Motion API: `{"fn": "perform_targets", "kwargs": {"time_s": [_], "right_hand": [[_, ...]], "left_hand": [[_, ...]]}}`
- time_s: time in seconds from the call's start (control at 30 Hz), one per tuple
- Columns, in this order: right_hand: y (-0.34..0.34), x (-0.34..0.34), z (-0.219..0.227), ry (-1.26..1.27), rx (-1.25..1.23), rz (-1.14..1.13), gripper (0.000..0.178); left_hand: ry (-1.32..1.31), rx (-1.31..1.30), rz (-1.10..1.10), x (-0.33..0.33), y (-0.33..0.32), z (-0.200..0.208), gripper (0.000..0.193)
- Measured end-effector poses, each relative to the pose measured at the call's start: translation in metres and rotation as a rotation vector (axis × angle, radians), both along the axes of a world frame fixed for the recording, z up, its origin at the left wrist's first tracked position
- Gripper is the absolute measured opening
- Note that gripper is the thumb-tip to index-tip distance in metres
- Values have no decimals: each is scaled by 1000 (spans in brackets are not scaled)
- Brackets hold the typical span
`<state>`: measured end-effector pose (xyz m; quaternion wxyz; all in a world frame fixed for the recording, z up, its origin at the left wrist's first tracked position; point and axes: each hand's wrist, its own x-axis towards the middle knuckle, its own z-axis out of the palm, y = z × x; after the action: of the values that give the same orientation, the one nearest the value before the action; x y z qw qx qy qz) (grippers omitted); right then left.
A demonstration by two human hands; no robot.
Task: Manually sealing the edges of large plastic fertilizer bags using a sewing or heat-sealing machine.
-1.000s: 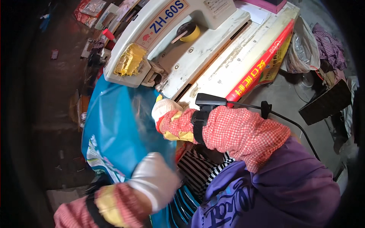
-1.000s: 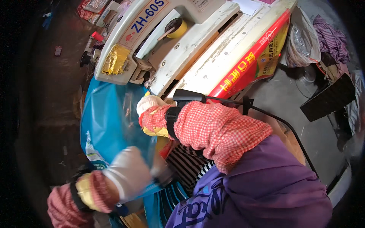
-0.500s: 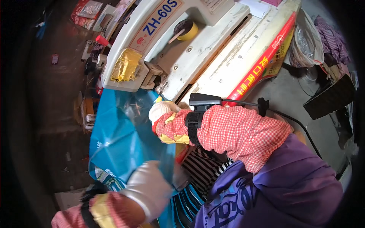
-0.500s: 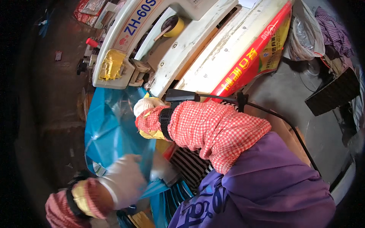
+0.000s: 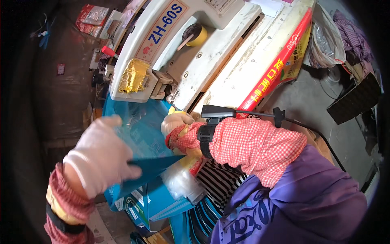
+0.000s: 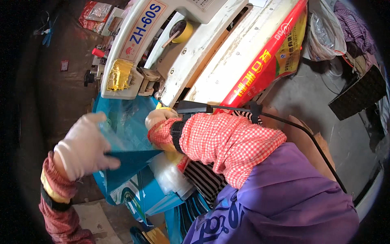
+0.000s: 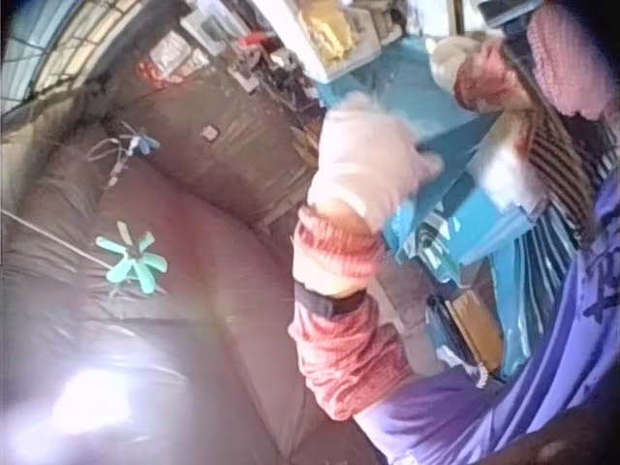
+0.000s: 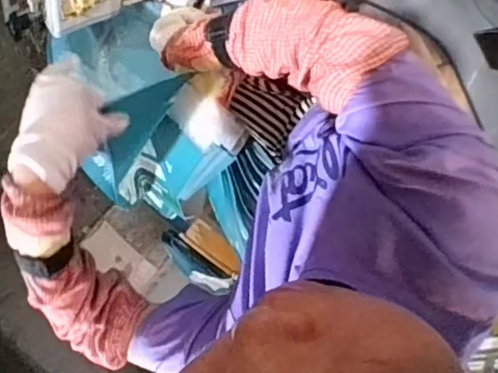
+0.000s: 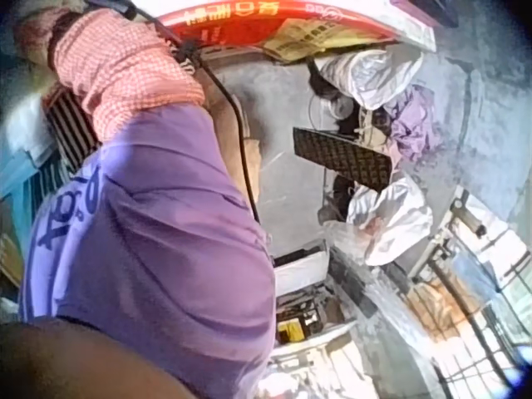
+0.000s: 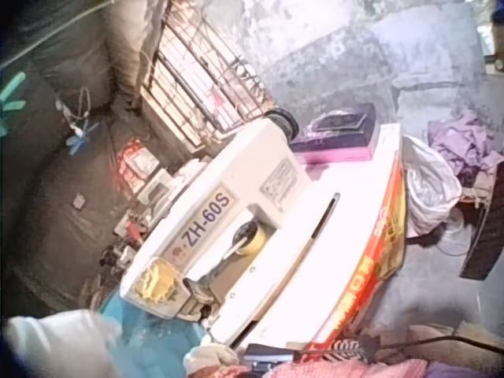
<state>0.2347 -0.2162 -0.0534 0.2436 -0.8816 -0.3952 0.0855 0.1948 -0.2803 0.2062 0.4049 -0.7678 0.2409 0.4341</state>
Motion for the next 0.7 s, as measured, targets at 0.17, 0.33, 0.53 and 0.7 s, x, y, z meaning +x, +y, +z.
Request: {"fn": "perform_targets", "kwargs": {"time_s": [0.17, 0.33, 0.53, 0.7], "right_hand": [[24, 21, -27, -1, -269, 117, 20], [9, 13, -1, -30, -305, -85, 36], [-29, -6, 8, -53, 180, -210, 10], [-40, 37, -12, -12, 83, -116, 17]], "left_hand": [[372, -43, 356, -59, -34, -45, 36], [83, -345, 399, -96, -40, -114, 31], [221, -803, 176, -67, -19, -123, 24], [-60, -1134, 680, 0, 29, -100, 26]]}}
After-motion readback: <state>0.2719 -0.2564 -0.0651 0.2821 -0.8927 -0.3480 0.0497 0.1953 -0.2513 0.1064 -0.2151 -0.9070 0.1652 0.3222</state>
